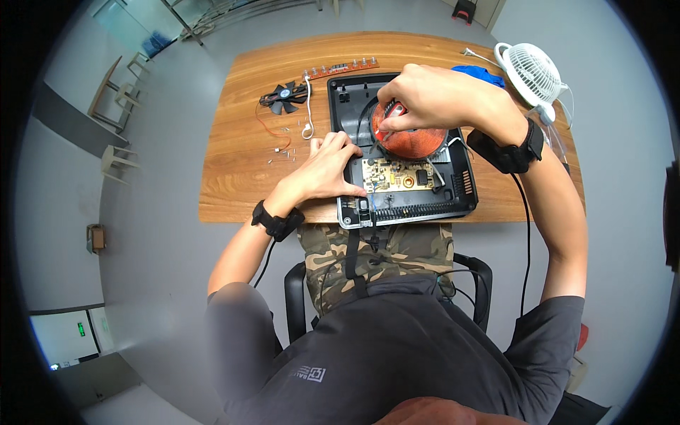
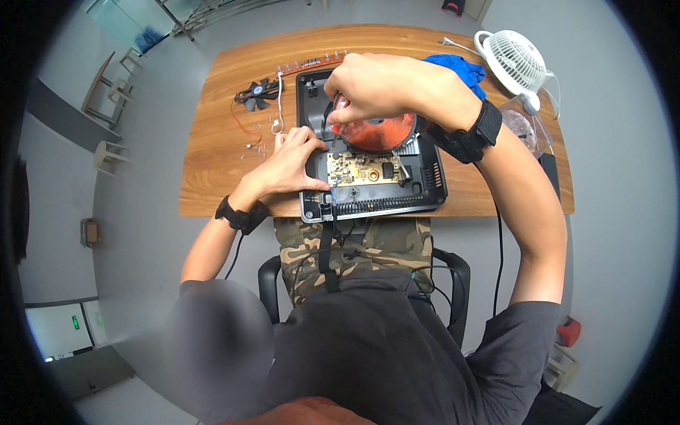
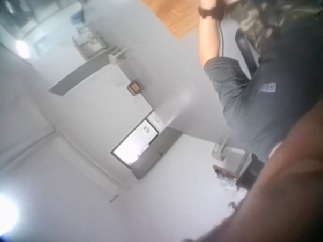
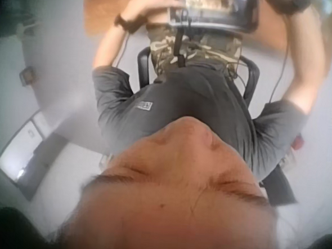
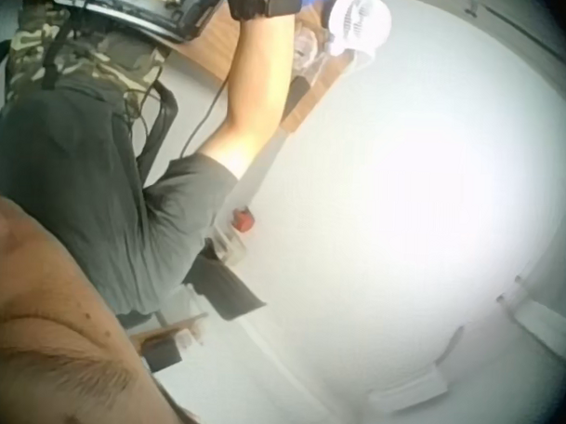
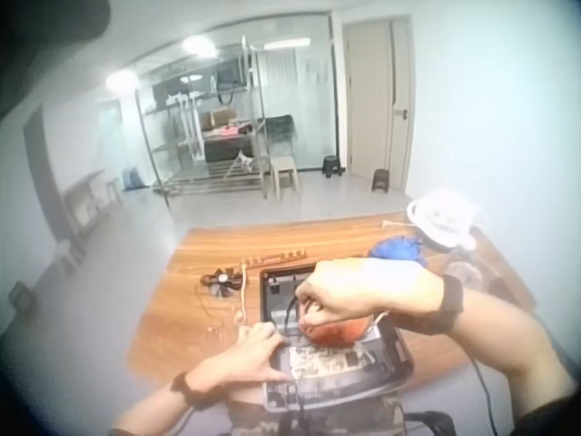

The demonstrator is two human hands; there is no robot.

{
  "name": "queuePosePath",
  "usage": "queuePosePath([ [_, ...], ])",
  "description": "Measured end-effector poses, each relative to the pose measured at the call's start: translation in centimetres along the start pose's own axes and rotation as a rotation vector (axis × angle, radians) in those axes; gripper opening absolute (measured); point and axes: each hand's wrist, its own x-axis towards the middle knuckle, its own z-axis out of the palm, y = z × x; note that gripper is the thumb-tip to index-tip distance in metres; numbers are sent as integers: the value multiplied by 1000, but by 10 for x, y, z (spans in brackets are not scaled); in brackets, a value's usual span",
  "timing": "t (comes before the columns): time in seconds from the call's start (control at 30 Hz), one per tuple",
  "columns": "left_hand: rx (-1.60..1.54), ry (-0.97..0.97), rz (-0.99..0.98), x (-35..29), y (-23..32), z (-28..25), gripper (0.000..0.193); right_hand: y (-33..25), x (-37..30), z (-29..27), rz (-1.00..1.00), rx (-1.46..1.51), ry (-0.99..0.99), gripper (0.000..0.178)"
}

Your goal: The person cleans the interior of a black electronic device case with a blue cloth, then places a copper heatsink and fan assembly inside. They use a screwdriver to secure the assembly to the case, handling screws and components throughout the process.

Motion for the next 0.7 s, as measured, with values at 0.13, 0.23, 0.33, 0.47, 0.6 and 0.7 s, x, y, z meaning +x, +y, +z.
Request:
queuePosePath([
  [0.13,-5,-45,-55,1,2,4,74,-6,5,2,-24,-32,9,36],
  [0.23,-25,-17,-88,1,1,8,72,-8,10,4,-29,-24,-28,37],
  [0.33,-54,-8,-91,3,1,10,70,-11,11,5,-28,-34,-45,37],
  [0.47,-85,-18,-93,4,2,8,69,-10,17,8,-18,-48,-71,38],
  [0.6,-85,14,-70,2,-2,12,64,-12,19,7,-7,-61,-103,37],
  [0.7,-65,23,-64,3,-3,13,64,-9,22,10,-3,-47,-93,36],
])
